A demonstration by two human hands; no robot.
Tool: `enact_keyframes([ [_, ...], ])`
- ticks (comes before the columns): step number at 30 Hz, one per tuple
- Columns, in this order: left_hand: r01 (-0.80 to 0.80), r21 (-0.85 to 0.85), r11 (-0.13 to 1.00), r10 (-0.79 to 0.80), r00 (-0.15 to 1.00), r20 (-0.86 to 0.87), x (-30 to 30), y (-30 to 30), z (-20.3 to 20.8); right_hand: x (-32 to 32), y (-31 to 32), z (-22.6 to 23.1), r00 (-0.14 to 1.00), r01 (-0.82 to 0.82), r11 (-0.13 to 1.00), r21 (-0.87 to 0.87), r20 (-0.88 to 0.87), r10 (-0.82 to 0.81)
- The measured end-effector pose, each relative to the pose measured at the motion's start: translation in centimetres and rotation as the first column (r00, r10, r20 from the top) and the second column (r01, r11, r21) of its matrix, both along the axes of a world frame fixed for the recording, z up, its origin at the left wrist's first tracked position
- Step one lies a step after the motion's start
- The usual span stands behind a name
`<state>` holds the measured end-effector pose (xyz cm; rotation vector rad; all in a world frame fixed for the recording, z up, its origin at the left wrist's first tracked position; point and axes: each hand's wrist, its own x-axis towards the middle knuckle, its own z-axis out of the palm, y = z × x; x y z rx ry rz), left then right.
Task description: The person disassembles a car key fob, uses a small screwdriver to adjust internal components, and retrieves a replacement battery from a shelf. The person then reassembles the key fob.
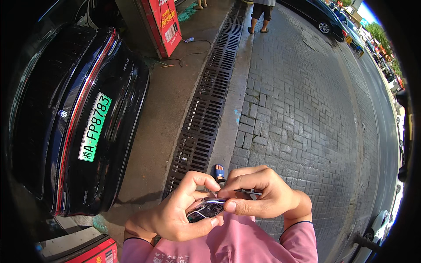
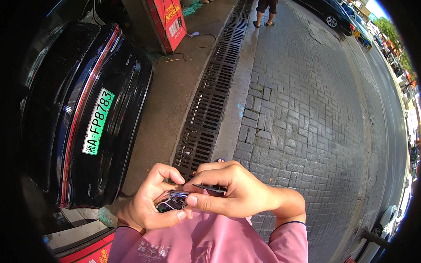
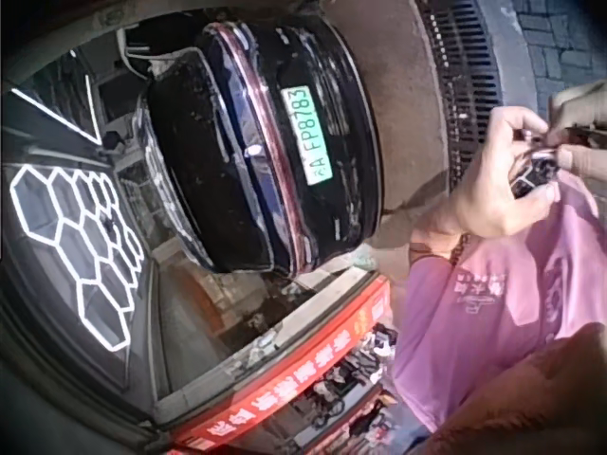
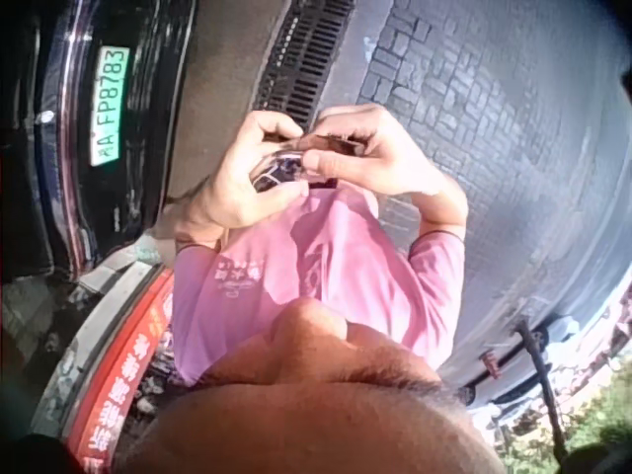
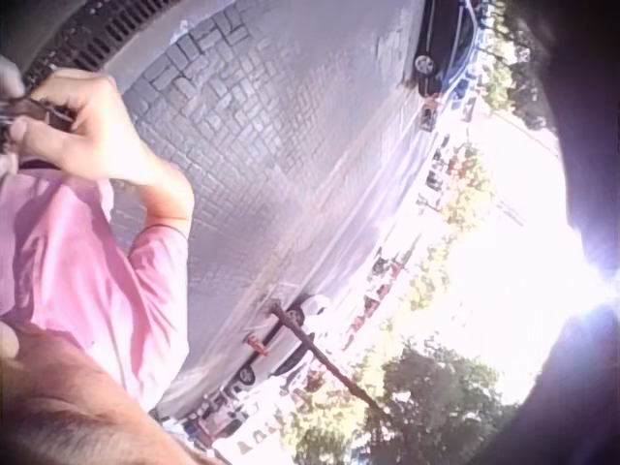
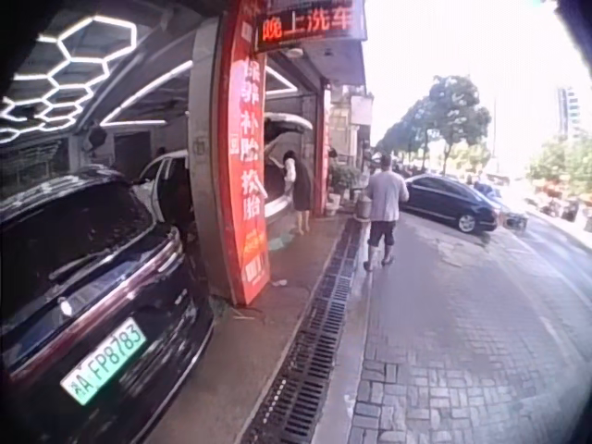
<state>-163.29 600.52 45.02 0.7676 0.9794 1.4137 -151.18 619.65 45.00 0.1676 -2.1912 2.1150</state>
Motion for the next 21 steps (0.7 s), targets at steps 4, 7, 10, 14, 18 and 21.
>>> enact_keyframes([
  [4,-0.064,-0.014,0.998,0.056,0.951,-0.304,-6.4,6.4,-1.1,-8.1,7.7,-0.4,0.989,-0.136,0.987,0.082,0.072,0.13],
  [7,-0.138,-0.084,0.987,0.11,0.954,-0.279,-11.0,8.6,-3.0,-14.5,11.2,-0.3,0.96,-0.269,0.947,0.177,0.126,0.25],
  [10,-0.137,-0.078,0.988,0.113,0.961,-0.253,-16.3,12.2,-5.9,-20.4,15.1,-1.8,0.932,-0.354,0.883,0.307,0.195,0.305],
  [14,-0.067,-0.135,0.989,0.045,0.986,-0.158,-25.3,17.1,-8.0,-28.9,19.2,-2.7,0.924,-0.376,0.824,0.424,0.244,0.296],
  [18,0.03,-0.149,0.988,-0.03,1.0,0.003,-35.4,21.3,-8.6,-37.9,23.3,-3.6,0.933,-0.347,0.84,0.417,0.246,0.263],
  [21,0.038,-0.112,0.993,-0.034,0.999,0.041,-42.0,23.6,-6.8,-44.3,25.7,-2.7,0.941,-0.305,0.896,0.324,0.249,0.23],
])
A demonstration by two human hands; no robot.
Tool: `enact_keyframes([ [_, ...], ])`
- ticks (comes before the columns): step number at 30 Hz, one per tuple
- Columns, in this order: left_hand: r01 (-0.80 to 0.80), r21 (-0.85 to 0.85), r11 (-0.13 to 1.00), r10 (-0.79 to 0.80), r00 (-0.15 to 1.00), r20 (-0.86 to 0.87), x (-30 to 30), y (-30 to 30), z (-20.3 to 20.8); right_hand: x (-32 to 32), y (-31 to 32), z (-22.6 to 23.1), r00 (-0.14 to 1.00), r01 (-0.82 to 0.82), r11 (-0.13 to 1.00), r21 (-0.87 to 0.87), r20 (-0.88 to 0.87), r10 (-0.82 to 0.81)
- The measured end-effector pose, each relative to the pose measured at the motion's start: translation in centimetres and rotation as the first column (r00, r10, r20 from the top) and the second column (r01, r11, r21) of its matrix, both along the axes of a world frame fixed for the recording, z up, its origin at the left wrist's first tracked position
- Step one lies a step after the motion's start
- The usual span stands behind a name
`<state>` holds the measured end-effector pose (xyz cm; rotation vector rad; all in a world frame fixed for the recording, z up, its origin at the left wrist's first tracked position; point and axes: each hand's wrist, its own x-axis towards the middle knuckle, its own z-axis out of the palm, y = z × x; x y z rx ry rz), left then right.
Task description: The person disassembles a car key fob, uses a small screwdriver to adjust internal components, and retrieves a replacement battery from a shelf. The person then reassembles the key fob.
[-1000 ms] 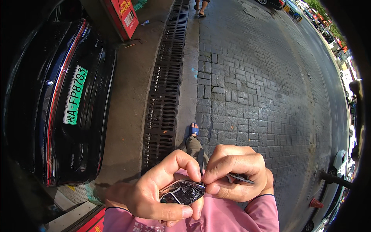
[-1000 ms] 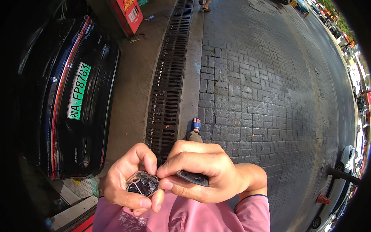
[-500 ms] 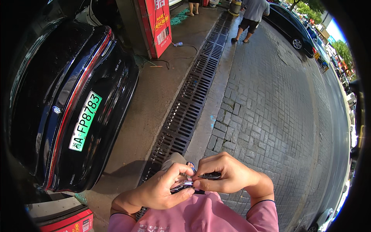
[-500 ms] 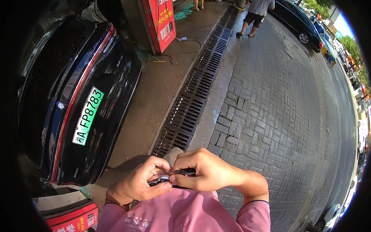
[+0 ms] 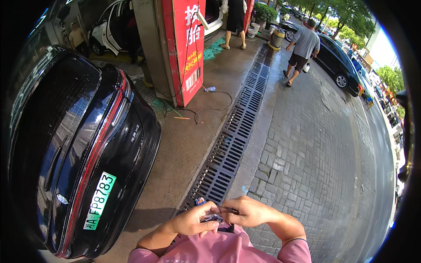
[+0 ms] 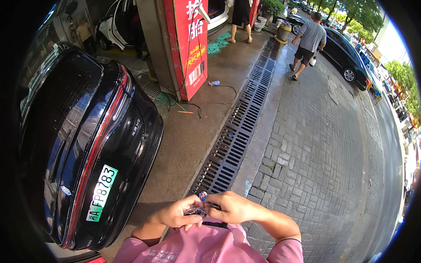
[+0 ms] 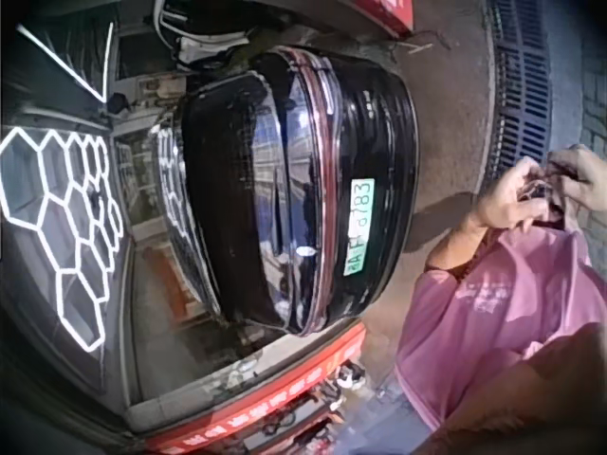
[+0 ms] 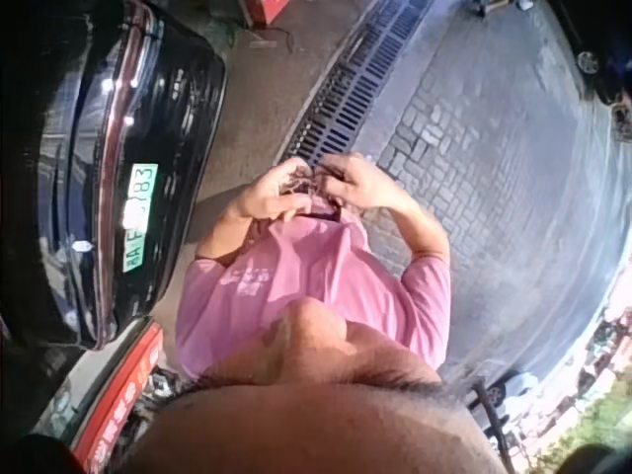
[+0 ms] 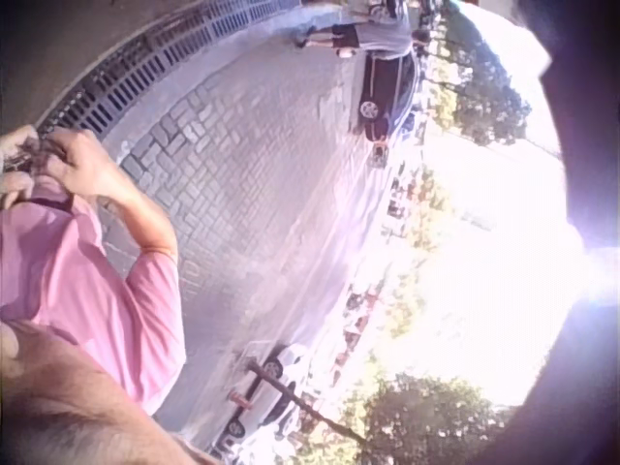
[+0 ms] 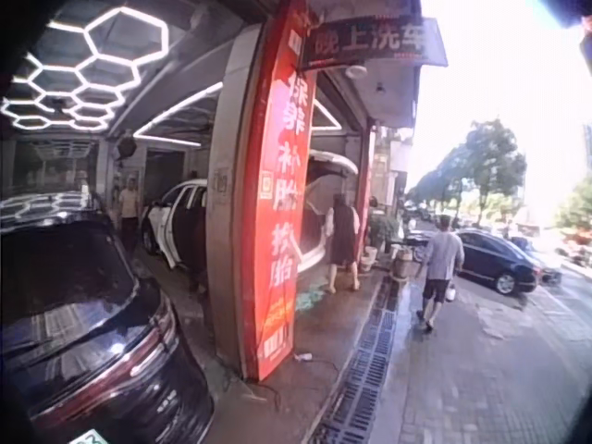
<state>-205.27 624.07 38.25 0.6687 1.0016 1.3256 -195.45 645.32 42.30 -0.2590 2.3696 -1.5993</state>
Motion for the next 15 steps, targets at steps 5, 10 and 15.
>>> enact_keyframes([
  [5,-0.114,0.053,0.992,0.107,0.987,0.12,-11.4,5.0,4.3,-11.8,5.0,2.7,0.987,0.135,0.987,-0.087,0.104,-0.126],
  [10,-0.225,0.09,0.97,0.213,0.968,0.134,-20.7,9.4,8.0,-23.5,10.1,6.4,0.963,0.082,0.966,-0.247,0.27,-0.012],
  [15,-0.431,0.139,0.891,0.411,0.899,0.151,-27.9,14.0,9.8,-34.8,15.0,8.7,0.924,-0.013,0.928,-0.372,0.35,0.153],
])
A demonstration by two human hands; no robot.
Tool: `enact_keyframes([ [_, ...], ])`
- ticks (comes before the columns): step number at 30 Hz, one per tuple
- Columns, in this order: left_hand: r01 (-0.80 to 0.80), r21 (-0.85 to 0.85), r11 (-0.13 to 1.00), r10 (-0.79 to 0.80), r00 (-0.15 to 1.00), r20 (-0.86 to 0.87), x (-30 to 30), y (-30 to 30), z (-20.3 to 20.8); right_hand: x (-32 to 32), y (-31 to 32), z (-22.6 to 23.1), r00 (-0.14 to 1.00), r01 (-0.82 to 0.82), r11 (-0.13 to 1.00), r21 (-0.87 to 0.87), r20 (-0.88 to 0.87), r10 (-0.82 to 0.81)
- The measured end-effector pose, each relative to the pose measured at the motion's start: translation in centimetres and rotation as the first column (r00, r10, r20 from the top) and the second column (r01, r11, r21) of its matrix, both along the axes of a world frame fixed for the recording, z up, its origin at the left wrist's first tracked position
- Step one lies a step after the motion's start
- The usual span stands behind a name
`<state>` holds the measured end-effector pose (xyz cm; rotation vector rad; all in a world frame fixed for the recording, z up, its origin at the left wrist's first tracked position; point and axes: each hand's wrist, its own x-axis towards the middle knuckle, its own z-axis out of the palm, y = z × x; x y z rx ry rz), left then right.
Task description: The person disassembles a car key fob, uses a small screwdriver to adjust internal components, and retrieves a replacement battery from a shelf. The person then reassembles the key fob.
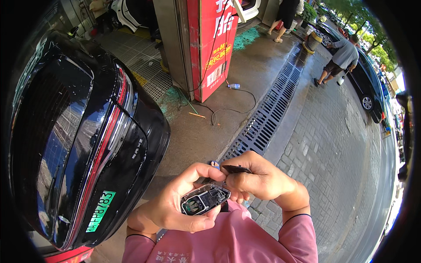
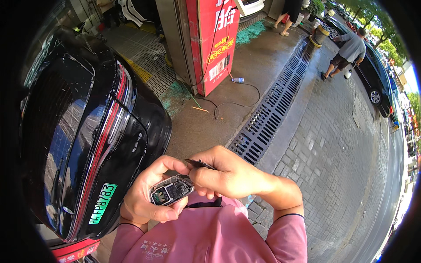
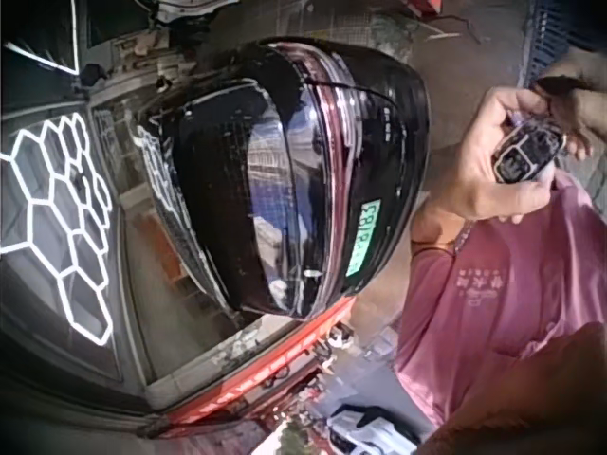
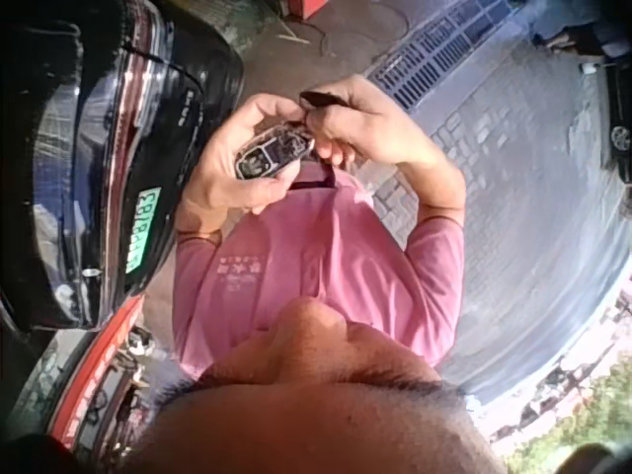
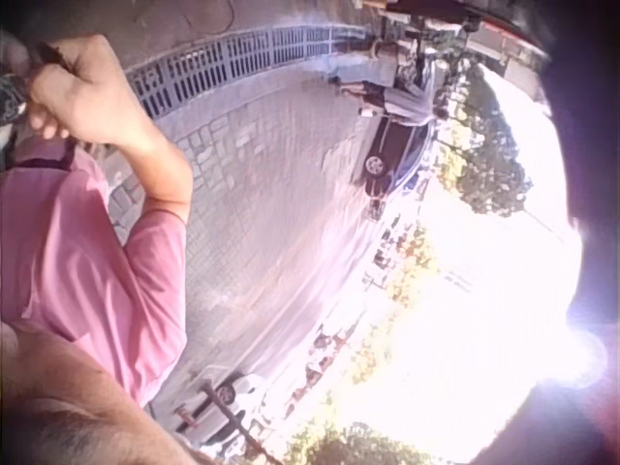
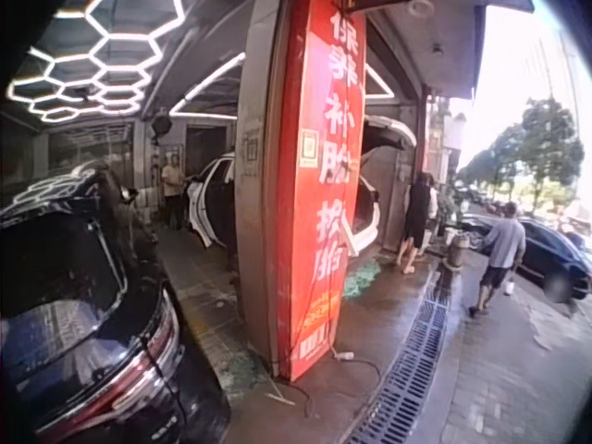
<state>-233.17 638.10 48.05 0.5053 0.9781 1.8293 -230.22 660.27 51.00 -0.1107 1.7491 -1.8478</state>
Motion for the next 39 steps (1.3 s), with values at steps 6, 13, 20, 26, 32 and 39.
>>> enact_keyframes([
  [6,-0.045,-0.023,0.999,0.047,0.992,0.116,-9.0,4.8,3.4,-12.0,5.5,1.5,0.989,-0.137,0.987,-0.081,0.044,0.141],
  [13,-0.144,-0.017,0.989,0.145,0.98,0.137,-18.3,9.1,3.8,-22.8,9.7,1.6,0.982,-0.161,0.976,-0.148,0.077,0.174],
  [20,-0.327,-0.039,0.944,0.329,0.942,0.06,-27.0,11.7,3.1,-32.6,12.1,1.9,0.971,-0.226,0.964,-0.14,0.042,0.234],
  [26,-0.069,-0.029,0.997,0.068,0.997,-0.03,-38.3,10.2,3.5,-42.6,12.6,2.7,0.968,-0.247,0.965,-0.092,0.021,0.25],
  [32,-0.101,0.045,0.994,0.101,0.995,0.012,-46.3,8.5,5.0,-51.6,10.8,4.1,0.965,-0.261,0.951,-0.168,-0.062,0.254],
  [39,-0.317,0.269,0.909,0.229,0.922,0.313,-54.8,8.0,4.7,-63.0,7.6,3.3,0.979,-0.182,0.921,-0.344,-0.15,0.137],
])
